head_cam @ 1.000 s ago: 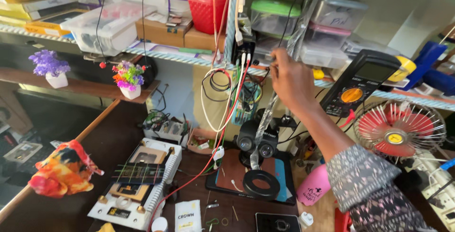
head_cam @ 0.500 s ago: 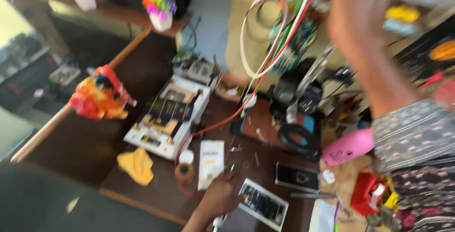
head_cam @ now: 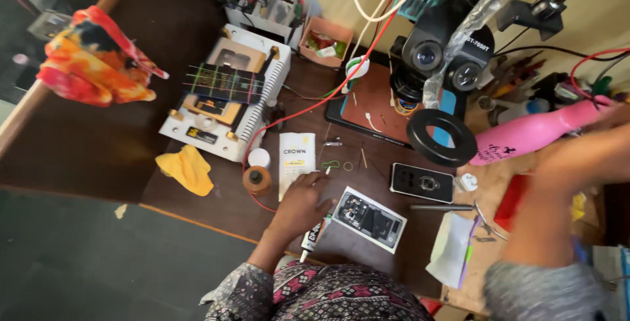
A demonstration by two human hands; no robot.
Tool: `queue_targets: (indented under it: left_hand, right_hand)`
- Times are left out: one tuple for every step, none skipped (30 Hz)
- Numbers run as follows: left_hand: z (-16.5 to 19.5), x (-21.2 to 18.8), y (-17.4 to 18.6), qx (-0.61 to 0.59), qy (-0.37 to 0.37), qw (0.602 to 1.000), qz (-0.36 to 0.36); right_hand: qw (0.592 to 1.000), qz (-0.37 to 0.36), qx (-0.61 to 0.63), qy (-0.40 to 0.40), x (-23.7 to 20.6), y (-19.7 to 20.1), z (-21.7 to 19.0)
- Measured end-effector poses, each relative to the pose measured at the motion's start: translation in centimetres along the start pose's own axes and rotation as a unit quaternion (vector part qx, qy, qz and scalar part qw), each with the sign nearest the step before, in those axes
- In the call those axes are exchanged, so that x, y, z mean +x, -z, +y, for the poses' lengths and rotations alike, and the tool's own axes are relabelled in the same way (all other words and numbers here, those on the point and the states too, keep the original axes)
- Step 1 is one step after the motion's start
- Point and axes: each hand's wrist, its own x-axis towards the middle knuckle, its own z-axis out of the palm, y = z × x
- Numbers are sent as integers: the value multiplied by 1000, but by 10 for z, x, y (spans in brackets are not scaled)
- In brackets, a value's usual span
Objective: The person works at a repair bench handling a disassembled phone back cover and small components. They apply adhesive from a glue tube to the phone part, pick up and position small parts and wires, and reach toward the shelf to handle a multimeter and other equipment.
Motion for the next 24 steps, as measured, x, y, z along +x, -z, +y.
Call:
queue_targets:
  left_hand:
    - [1, 2, -2, -2, -3, 1000, 2]
    - [0, 4, -2, -1, -4, 1000, 6]
    - [0, 4, -1, 5, -2, 1000, 8]
    - [0, 4, -1, 8, 0, 1000, 5]
    - [0, 5, -1, 10, 0, 1000, 2]
    - [2, 7, -2, 10, -2, 1000, -2]
    - [4, 9, -3, 9, -5, 1000, -3]
    - [5, 10, -2, 10, -10, 1000, -3]
    - [6, 12, -1, 13, -15, 1000, -4]
    - [8, 12, -1, 8, -11, 1000, -4]
    - [10, 11, 0, 4, -7, 1000, -4]
    - [10, 10, 1, 0, -4, 1000, -2]
    - [10, 8, 2, 0, -4, 1000, 4]
    - [10, 5, 2, -2, -2, 1000, 10]
    - [9, 0, 2, -3, 1, 1000, 16]
    - [7, -5, 1, 4, 18, 1000, 21]
    - [5, -11, 0, 12, 35, 999, 26]
    - [3, -16, -1, 20, 53, 998, 30]
    - [2, -21, -4, 33, 68, 996, 53]
    - [1, -25, -8, 46, 83, 993, 75]
    - [0, -28, -11, 59, 98, 989, 98]
    - [-1, -31, -14, 55, 108, 987, 106]
    - [-1, -31, -18, 52, 118, 985, 113]
    - [-1, -31, -20, 48, 128, 983, 120]
  right_hand:
    - [997, 9, 25, -70, -38, 2, 5]
    - [988, -10, 57, -146, -79, -2, 6]
    - [969, -77, 89, -219, -121, -13, 1]
    - [948, -166, 97, -252, -154, -27, -4]
    - [935, -247, 74, -244, -179, -41, -9]
    - [944, -287, -12, -164, -196, -55, -13]
    - [909, -355, -45, -215, -207, -77, -18]
    - [903, -369, -17, -217, -212, -96, -22]
    - [897, -382, 13, -221, -213, -116, -28]
    - [914, -390, 11, -115, -210, -132, -32]
    - [919, -394, 8, -7, -204, -146, -35]
    - [906, -423, 5, 9, -197, -160, -39]
    - [891, -452, 1, 25, -190, -172, -43]
    - [874, -483, -1, 42, -187, -181, -43]
    - [869, -491, 1, 59, -185, -186, -43]
    - [862, -500, 3, 77, -183, -189, -42]
    - [855, -509, 7, 94, -184, -189, -43]
    - [859, -509, 30, 55, -188, -187, -45]
    - [859, -508, 53, 16, -193, -181, -48]
    - [858, -508, 74, -23, -199, -173, -51]
    - [842, -533, 80, -34, -205, -165, -54]
    - [824, -558, 87, -46, -213, -153, -60]
    - [805, -583, 94, -59, -222, -141, -67]
    - [806, -584, 75, -64, -230, -129, -72]
